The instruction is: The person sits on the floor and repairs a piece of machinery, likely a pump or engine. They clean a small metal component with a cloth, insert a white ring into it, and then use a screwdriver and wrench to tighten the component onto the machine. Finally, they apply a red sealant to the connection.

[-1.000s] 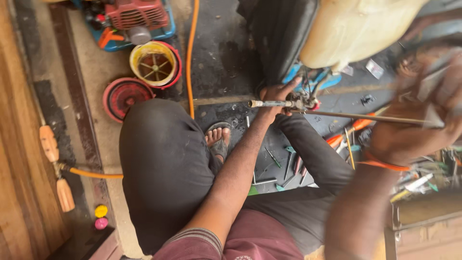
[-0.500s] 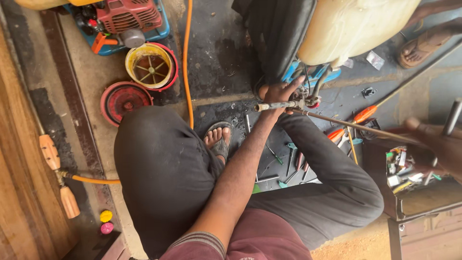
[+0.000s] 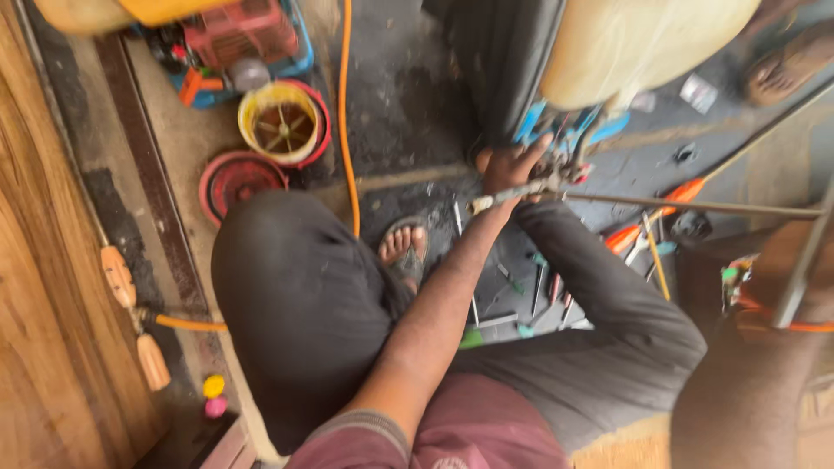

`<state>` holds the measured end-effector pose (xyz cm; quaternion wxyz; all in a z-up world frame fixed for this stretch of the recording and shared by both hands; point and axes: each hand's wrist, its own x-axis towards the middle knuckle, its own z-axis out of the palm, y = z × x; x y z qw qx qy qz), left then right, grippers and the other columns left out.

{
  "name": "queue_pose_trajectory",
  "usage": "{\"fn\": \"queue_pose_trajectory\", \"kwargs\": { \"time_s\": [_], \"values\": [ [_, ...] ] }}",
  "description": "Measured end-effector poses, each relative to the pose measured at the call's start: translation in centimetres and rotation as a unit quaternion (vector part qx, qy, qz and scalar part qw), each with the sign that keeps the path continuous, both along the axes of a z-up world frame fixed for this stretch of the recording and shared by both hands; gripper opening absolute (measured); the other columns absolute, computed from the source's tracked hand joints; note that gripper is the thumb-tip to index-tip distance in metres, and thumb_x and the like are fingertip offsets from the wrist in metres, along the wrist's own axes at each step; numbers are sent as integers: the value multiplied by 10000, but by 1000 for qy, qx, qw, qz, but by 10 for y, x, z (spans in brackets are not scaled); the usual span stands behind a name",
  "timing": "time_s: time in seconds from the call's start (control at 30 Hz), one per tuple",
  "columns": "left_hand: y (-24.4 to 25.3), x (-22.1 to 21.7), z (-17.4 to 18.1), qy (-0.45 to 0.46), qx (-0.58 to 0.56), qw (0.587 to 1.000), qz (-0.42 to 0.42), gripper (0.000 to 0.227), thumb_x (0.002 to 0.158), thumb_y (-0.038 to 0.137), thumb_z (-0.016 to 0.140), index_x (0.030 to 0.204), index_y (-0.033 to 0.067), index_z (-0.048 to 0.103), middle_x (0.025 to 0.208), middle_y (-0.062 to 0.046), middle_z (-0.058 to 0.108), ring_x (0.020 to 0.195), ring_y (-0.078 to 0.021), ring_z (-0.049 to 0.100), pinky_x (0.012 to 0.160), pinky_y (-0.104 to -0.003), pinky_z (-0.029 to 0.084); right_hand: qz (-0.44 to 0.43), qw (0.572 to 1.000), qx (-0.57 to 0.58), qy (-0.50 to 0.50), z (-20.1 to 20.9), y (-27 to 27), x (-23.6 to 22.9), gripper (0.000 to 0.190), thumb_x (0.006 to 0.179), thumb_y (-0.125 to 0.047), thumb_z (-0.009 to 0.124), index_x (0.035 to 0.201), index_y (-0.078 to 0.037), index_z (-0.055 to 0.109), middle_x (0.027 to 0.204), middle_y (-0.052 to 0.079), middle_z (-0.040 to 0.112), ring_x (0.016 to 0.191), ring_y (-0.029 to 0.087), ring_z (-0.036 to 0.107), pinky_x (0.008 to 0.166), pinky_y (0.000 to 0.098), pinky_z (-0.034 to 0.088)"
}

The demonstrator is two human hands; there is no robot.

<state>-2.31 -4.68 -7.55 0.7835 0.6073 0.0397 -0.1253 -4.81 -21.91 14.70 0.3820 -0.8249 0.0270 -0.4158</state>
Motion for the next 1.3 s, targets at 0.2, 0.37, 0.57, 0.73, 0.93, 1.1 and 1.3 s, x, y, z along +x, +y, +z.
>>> {"fn": "queue_pose_trajectory", "kwargs": {
  "time_s": [0.2,0.37,0.57,0.73,0.93,1.1,1.3],
  "values": [
    [18,11,44,217,-100,971,-27,592,832,607,700,764,19,690,603,-61,666,435,-147,630,394,-292,525,209,925,-311,-67,87,8,-5,857,1060,-661,213,1042,109,589,909,238,579,824,446,585,865,608,495],
    [1,6,24,186,-97,978,1,552,866,566,723,815,16,722,686,-66,690,483,-184,611,410,-339,479,98,922,-369,71,78,-44,-39,747,1189,-564,226,1041,63,603,1004,224,624,874,424,595,838,519,507],
    [-28,-11,-1,-195,331,922,46,292,1034,471,619,1007,201,728,805,-98,680,797,-331,691,678,-490,508,-207,913,-222,272,30,-72,-62,372,1154,-279,412,1073,8,633,953,187,660,874,394,637,736,499,469],
    [-13,3,32,33,151,988,11,452,930,553,586,929,125,728,721,-31,713,598,-216,691,514,-369,536,-98,922,-312,208,69,-51,-85,103,1146,-10,560,1216,52,602,1132,256,658,970,370,676,823,434,542],
    [21,14,74,253,-54,964,-63,571,794,613,710,861,46,703,705,-24,670,550,-128,649,387,-281,526,42,900,2,433,92,-95,-92,104,1155,-54,554,1238,-43,616,1158,217,606,980,304,649,822,374,545],
    [25,16,74,236,-49,969,-59,523,817,568,716,869,48,712,705,-33,663,532,-120,654,380,-270,538,38,908,7,418,59,-122,-77,73,1160,-104,546,1157,-48,592,1073,178,575,919,271,606,789,364,515],
    [6,12,50,60,-3,997,-44,525,927,490,634,738,2,674,637,-63,649,448,-151,610,352,-305,450,-12,933,24,359,23,-148,-68,155,1166,-163,535,1060,-54,563,971,130,538,846,232,555,749,351,480]
  ]
}}
